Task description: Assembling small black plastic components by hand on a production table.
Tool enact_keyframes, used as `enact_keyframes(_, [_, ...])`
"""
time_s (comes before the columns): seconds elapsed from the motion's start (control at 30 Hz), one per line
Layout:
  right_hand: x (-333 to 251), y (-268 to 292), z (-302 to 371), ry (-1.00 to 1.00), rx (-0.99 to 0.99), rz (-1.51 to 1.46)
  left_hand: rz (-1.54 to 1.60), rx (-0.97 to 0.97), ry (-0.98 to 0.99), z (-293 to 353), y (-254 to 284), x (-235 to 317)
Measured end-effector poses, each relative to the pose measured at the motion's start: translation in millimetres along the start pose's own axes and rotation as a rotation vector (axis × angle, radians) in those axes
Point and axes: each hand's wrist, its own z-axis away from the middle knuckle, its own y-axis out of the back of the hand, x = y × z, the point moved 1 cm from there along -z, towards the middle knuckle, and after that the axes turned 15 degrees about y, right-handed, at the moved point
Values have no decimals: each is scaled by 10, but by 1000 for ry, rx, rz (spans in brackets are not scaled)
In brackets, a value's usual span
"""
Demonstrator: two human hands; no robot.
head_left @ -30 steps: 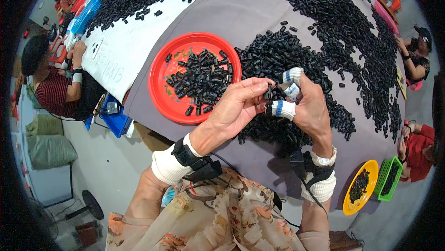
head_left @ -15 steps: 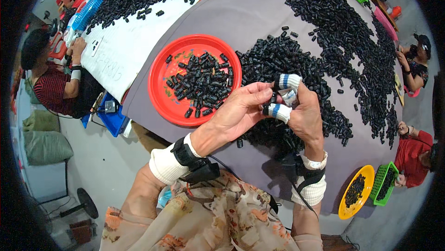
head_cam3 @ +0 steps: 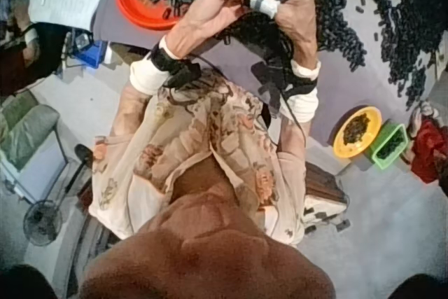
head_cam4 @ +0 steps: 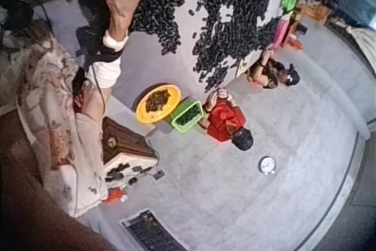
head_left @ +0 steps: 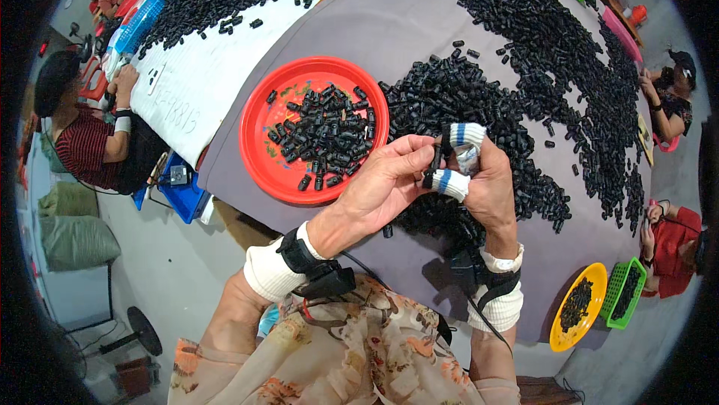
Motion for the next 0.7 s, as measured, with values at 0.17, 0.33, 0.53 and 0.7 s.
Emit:
enact_keyframes(0.17, [-32, -7, 6, -5, 43, -66, -33, 86, 17, 48, -74, -16])
enact_keyframes(0.33, [-24, 8, 10, -1, 41, -21, -89, 99, 32, 71, -56, -32])
enact_keyframes(0.53, [-37, 21, 48, 11, 33, 13, -167, 84, 83, 109, -23, -9])
enact_keyframes(0.7, [11, 18, 52, 5, 52, -20, -164, 160, 94, 146, -94, 6])
